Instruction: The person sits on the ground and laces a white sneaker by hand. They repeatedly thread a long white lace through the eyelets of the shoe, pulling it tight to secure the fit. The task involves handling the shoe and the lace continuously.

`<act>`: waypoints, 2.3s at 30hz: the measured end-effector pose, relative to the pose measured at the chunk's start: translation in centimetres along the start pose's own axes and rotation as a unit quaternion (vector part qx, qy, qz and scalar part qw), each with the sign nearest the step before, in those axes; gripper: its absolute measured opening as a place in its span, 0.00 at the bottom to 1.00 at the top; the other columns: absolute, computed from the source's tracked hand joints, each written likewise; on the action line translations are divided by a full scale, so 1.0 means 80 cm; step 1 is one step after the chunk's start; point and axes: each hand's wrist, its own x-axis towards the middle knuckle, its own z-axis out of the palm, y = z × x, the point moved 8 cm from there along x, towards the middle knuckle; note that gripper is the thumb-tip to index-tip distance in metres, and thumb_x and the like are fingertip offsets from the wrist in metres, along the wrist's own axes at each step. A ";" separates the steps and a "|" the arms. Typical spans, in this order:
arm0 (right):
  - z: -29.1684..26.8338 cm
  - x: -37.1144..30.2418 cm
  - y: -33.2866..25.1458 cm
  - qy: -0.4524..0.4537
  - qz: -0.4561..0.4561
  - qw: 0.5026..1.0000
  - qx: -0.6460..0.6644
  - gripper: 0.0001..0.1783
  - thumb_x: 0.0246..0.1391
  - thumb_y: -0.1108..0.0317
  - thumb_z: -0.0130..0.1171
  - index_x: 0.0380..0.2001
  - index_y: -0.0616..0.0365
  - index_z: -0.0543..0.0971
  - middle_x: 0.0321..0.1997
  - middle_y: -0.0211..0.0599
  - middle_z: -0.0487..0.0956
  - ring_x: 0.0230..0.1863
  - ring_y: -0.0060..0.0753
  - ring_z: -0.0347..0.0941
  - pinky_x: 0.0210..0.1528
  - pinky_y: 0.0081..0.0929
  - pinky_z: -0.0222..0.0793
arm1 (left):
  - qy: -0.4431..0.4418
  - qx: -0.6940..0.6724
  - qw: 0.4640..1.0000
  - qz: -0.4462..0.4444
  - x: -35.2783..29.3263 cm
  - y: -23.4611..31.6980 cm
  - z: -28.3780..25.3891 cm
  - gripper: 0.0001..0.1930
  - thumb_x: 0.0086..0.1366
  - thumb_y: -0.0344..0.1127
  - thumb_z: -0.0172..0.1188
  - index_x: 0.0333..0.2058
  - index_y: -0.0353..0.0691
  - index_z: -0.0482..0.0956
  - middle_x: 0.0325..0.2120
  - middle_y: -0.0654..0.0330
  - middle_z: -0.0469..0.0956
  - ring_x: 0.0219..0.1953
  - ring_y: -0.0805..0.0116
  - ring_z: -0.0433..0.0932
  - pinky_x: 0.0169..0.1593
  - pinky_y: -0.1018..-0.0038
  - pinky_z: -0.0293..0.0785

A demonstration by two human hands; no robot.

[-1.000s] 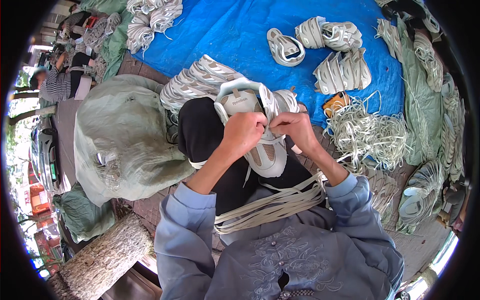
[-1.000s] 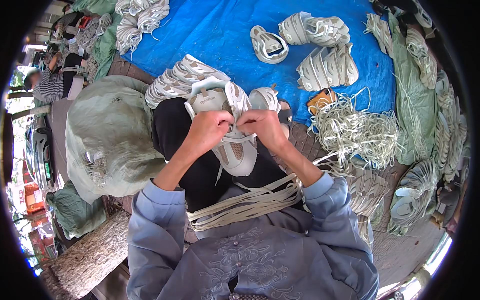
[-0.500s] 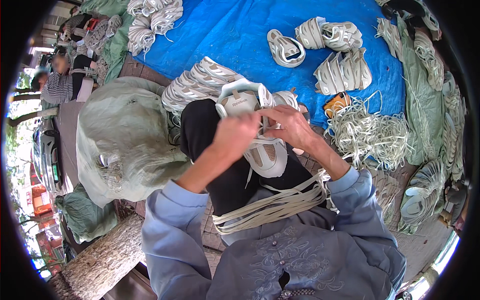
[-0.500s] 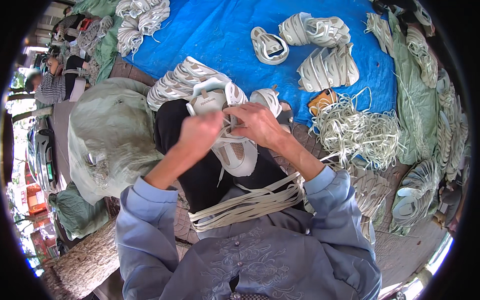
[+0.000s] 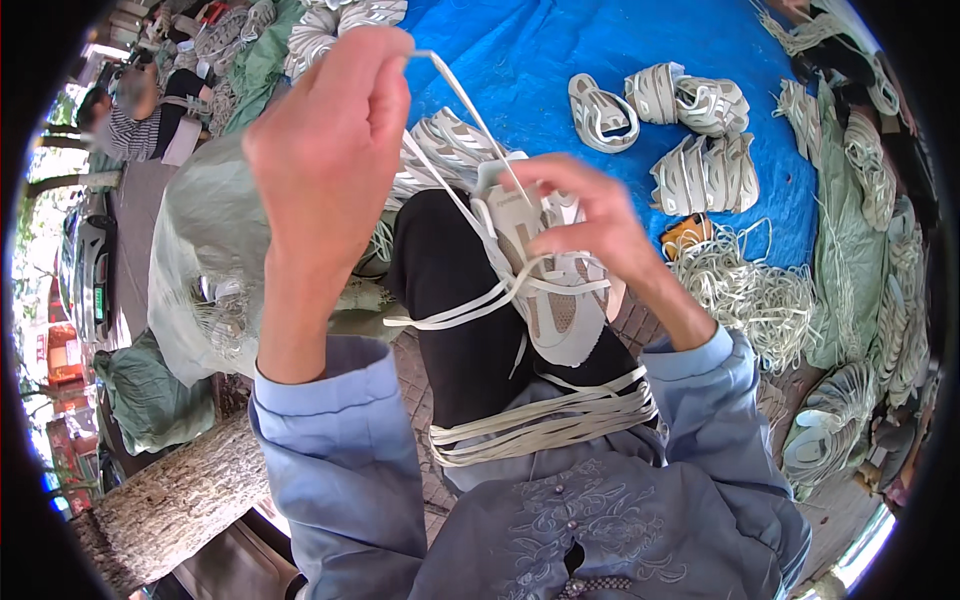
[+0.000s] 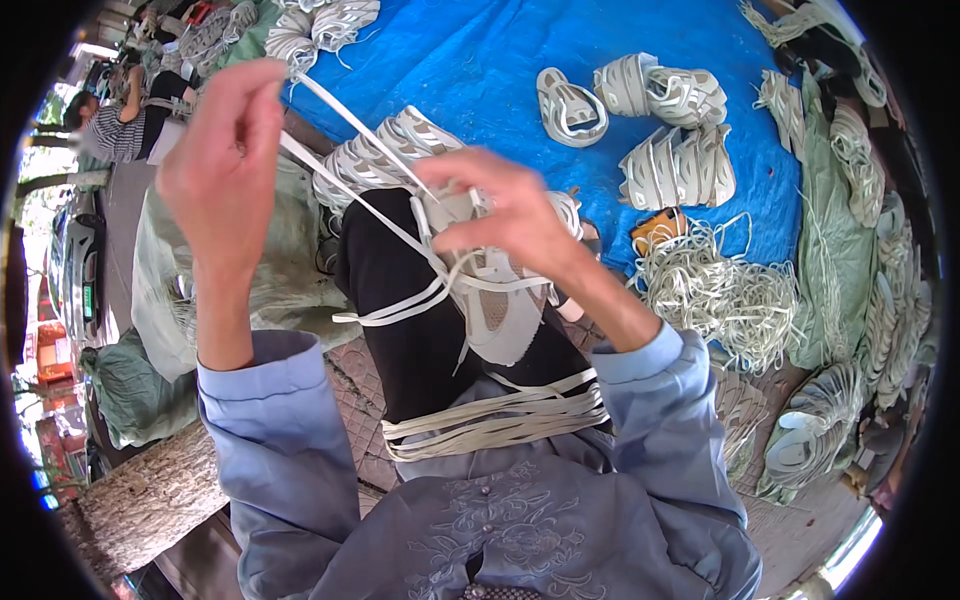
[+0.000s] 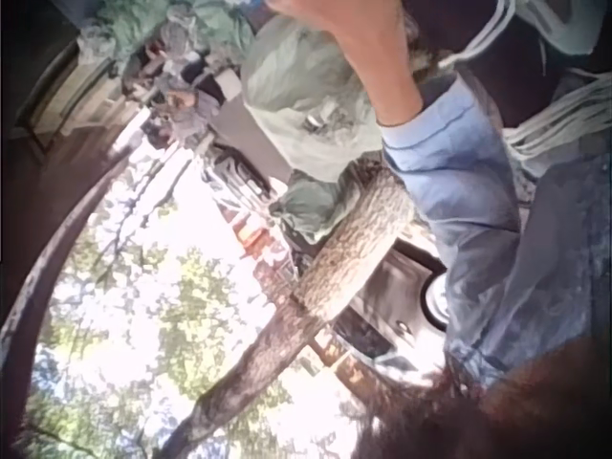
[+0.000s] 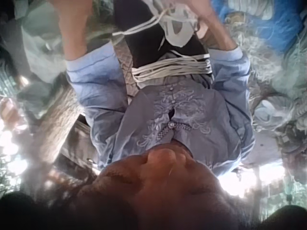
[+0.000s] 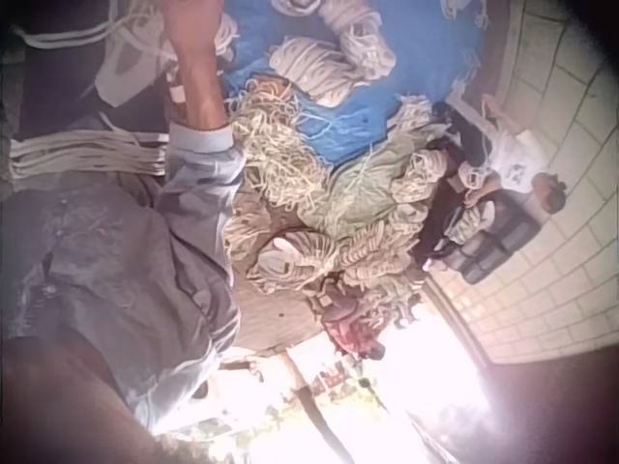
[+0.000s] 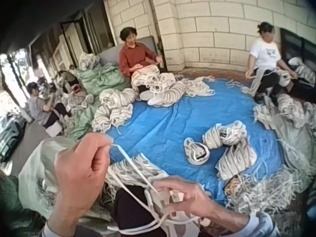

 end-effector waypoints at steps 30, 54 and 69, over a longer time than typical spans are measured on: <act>0.043 0.003 0.051 -0.150 0.257 0.955 -0.008 0.07 0.40 0.70 0.58 0.19 0.63 0.74 0.15 0.30 0.70 0.13 0.19 0.63 0.14 0.18 0.57 | -0.185 -0.381 0.779 -0.462 -0.107 -0.120 0.096 0.06 0.56 0.27 0.49 0.30 0.33 0.72 0.22 0.59 0.73 0.17 0.76 0.72 0.19 0.82 0.65; 0.073 -0.030 0.084 -0.208 0.325 0.922 0.046 0.06 0.39 0.69 0.58 0.19 0.61 0.78 0.11 0.27 0.70 0.10 0.19 0.63 0.13 0.16 0.55 | -0.167 -0.381 0.792 -0.447 -0.096 -0.126 0.106 0.06 0.53 0.30 0.51 0.26 0.34 0.74 0.17 0.59 0.74 0.17 0.73 0.73 0.21 0.79 0.68; -0.506 0.021 0.089 0.329 0.136 0.929 0.102 0.19 0.48 0.72 0.49 0.45 0.70 0.67 0.15 0.23 0.59 0.12 0.15 0.51 0.14 0.12 0.46 | -0.290 0.460 0.677 -0.496 -0.367 -0.577 -0.240 0.12 0.51 0.39 0.47 0.29 0.40 0.77 0.27 0.50 0.76 0.31 0.52 0.76 0.31 0.60 0.71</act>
